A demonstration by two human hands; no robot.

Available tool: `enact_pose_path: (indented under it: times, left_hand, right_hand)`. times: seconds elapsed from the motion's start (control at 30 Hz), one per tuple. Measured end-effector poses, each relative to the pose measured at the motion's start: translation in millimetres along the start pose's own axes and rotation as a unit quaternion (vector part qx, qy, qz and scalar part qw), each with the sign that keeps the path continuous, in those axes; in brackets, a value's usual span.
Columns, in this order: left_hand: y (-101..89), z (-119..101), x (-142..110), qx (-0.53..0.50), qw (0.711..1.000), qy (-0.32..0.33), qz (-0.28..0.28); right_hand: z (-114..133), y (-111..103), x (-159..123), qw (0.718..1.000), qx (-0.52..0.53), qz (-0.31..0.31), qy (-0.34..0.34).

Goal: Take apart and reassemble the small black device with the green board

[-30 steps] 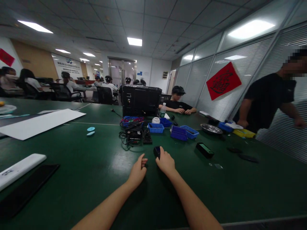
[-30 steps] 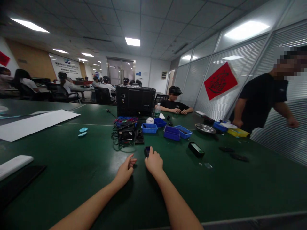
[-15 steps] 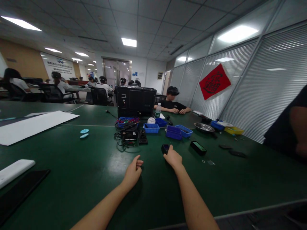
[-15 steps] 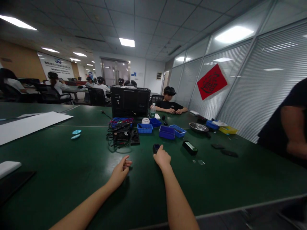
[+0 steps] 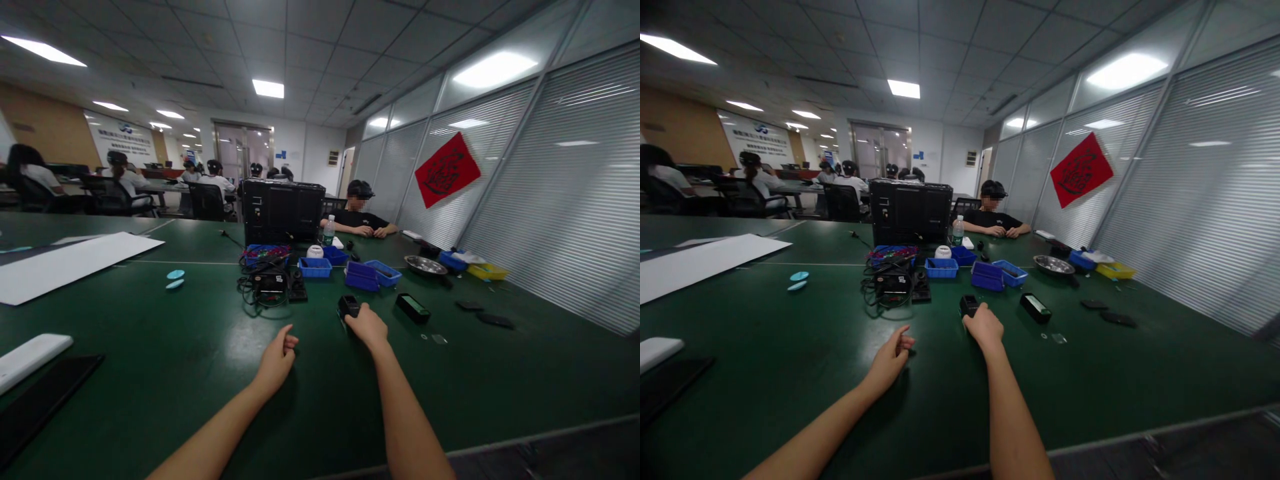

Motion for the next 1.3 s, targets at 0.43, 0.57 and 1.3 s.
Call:
enact_pose_path:
  times: [0.43, 0.57, 1.3]
  left_hand:
    - [1.7, -7.6, -2.1, 0.032, 0.999, -0.003, 0.016]
    - [2.2, -13.1, -4.5, 0.049, 0.998, -0.005, 0.024]
    - [28.5, -33.9, 5.0, 0.202, 0.975, 0.091, 0.018]
  right_hand:
    - [26.5, 21.0, -7.3, 0.787, 0.607, 0.09, -0.06]
    - [56.2, 60.1, -24.6, 0.747, 0.621, 0.237, -0.023]
    - [16.8, 3.7, -15.9, 0.984, 0.133, -0.106, -0.05]
Point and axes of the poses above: each hand's wrist, its own x-axis towards the middle knuckle, its own y-axis out of the palm, z = x × y, the point moved 4 cm from there along x, towards the middle knuckle, and after that the axes turned 5 degrees about -x, right-handed, at the moved point
